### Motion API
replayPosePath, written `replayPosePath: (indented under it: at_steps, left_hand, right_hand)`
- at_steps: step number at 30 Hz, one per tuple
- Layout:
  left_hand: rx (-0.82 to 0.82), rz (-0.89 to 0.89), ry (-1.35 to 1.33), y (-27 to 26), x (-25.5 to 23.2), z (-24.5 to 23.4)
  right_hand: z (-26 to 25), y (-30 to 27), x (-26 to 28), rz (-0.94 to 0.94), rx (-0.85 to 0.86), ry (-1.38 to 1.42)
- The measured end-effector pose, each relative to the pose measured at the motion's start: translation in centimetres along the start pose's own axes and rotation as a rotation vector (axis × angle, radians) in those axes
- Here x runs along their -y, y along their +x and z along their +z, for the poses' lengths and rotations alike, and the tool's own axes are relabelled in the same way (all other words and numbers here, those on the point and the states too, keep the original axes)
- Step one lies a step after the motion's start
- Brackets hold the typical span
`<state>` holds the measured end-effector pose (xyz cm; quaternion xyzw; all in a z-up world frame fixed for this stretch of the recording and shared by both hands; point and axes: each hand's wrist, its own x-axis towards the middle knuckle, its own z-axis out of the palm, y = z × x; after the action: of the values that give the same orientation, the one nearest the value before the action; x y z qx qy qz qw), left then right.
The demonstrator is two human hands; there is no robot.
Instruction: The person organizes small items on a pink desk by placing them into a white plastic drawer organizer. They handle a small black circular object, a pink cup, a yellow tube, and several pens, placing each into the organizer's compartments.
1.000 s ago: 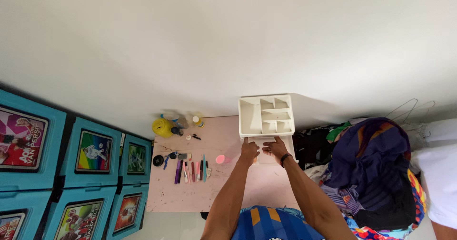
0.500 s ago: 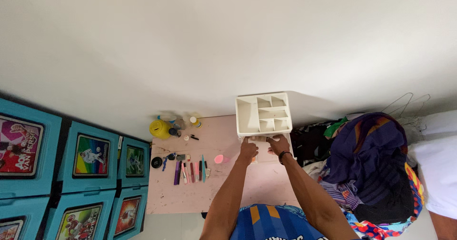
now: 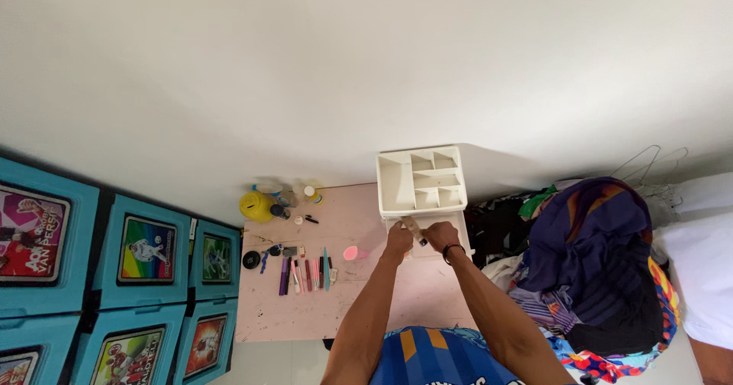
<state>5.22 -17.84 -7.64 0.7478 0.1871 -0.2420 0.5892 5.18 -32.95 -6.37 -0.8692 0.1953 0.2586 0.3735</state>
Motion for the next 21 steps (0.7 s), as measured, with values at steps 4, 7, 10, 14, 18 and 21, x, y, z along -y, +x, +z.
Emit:
replayPosePath:
  at_steps: [4,7,10,14,18,21]
  left_hand:
    - [0.048,-0.047,0.049,0.1,-0.2,1.0]
    - [0.092,-0.003,0.099,-0.1,-0.1,2.0]
    - [0.138,0.018,0.113,-0.2,-0.1,3.5]
    - [0.152,0.018,0.16,-0.3,-0.2,5.1]
    - [0.178,0.009,0.229,-0.5,-0.5,6.8]
    - [0.208,0.042,0.241,-0.4,-0.8,7.8]
  right_hand:
    - [-0.2,0.2,-0.5,0.061,0.03,-0.051]
    - [-0.4,0.1,-1.0,0.081,-0.008,-0.029]
    - [-0.5,-0.3,-2.3,-0.076,-0.221,0.012]
    - [-1.2,-0.3,-3.4,-0.026,-0.116,-0.201]
    - [-1.6,-1.4,-3.9,-0.007,-0.131,-0.231]
    - [-2.4,-2.4,-3.8,0.039,-0.102,-0.176]
